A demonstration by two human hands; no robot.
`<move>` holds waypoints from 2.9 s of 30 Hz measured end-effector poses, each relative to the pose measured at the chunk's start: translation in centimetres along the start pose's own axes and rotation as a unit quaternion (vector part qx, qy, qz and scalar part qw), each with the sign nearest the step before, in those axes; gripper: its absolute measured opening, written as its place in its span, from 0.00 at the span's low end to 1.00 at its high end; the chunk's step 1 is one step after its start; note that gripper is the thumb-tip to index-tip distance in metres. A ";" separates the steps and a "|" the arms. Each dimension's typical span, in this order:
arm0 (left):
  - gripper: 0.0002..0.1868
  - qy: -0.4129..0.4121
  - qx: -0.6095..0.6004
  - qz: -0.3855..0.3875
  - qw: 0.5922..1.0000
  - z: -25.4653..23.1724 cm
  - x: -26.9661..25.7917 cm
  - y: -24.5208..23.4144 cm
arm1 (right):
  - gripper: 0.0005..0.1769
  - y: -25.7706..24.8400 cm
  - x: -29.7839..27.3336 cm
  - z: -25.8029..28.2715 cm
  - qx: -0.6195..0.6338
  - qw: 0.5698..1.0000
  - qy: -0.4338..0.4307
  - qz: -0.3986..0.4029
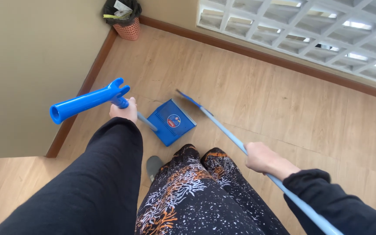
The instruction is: Sweeping dirt from the floor into a dustpan using a floor squeegee/broom.
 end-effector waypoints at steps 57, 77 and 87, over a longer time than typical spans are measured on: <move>0.16 -0.078 -0.031 -0.061 0.995 9.7 -1.1 -14.0 | 0.11 6.5 7.2 10.8 -0.169 0.982 -0.080 0.006; 0.16 -0.058 -0.025 -0.111 0.992 10.1 -1.8 -17.1 | 0.33 5.4 -0.7 11.8 0.049 0.995 -0.082 0.038; 0.14 -0.104 -0.030 -0.085 0.990 11.6 -3.1 -21.3 | 0.11 1.8 9.1 12.3 -0.159 0.980 -0.099 -0.064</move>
Point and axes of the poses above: each hand's wrist, its own x-axis towards the middle knuckle, its own y-axis out of the palm, z = x × y, the point moved 2 cm from there along x, towards the middle knuckle, and after that the axes turned 3 degrees about y, right-handed, at the moved point
